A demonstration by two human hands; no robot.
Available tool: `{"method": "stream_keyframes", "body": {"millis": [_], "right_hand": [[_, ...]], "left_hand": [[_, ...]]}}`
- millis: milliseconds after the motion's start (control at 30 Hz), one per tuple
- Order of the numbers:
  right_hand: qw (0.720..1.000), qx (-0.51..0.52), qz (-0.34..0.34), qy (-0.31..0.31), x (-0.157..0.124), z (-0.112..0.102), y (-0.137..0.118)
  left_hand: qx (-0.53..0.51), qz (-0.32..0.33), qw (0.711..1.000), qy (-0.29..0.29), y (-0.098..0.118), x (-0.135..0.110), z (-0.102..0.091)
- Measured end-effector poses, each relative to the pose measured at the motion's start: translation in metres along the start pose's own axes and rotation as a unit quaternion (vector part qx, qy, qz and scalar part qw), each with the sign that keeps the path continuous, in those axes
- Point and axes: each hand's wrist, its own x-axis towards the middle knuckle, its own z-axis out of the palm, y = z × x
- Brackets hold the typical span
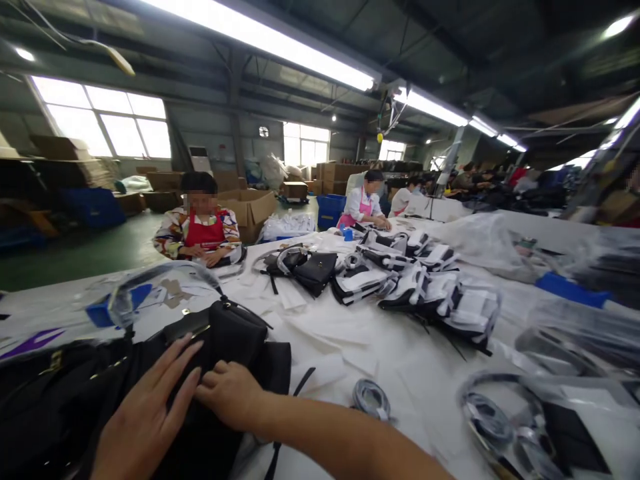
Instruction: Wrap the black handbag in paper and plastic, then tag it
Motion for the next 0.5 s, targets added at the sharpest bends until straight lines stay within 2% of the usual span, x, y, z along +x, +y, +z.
{"method": "stream_keyframes", "body": {"millis": [33, 100, 167, 200, 233, 267, 300, 333, 400, 500], "right_hand": [[1.0, 0.009, -0.016, -0.006, -0.005, 0.001, 0.002], [0.992, 0.071, -0.103, -0.028, -0.016, -0.008, 0.011], [0.965, 0.199, -0.162, -0.048, -0.031, -0.027, 0.033], [0.949, 0.279, -0.141, -0.05, -0.04, -0.037, 0.049], [0.937, 0.345, -0.049, -0.029, -0.051, -0.046, 0.069], [0.915, 0.393, 0.09, -0.001, -0.062, -0.054, 0.093], [0.868, 0.41, 0.277, 0.054, -0.073, -0.06, 0.12], [0.839, 0.392, 0.368, 0.091, -0.084, -0.063, 0.149], [0.79, 0.362, 0.476, 0.136, -0.103, -0.062, 0.208], [0.699, 0.357, 0.596, 0.168, -0.118, -0.041, 0.284]], "left_hand": [[0.01, 0.021, 1.0, 0.004, -0.002, 0.014, 0.011], [0.022, 0.046, 0.998, -0.025, -0.009, 0.024, 0.036], [0.054, 0.048, 0.997, -0.033, -0.013, 0.012, 0.058], [0.071, 0.035, 0.997, -0.026, -0.012, 0.001, 0.067], [0.085, 0.016, 0.996, -0.015, -0.01, -0.01, 0.074], [0.094, -0.003, 0.996, -0.004, -0.007, -0.02, 0.079], [0.097, -0.017, 0.995, 0.008, -0.003, -0.027, 0.083], [0.097, -0.023, 0.995, 0.014, 0.001, -0.033, 0.086], [0.093, -0.019, 0.995, 0.015, 0.005, -0.036, 0.093], [0.097, -0.016, 0.995, 0.014, 0.005, -0.035, 0.103]]}}
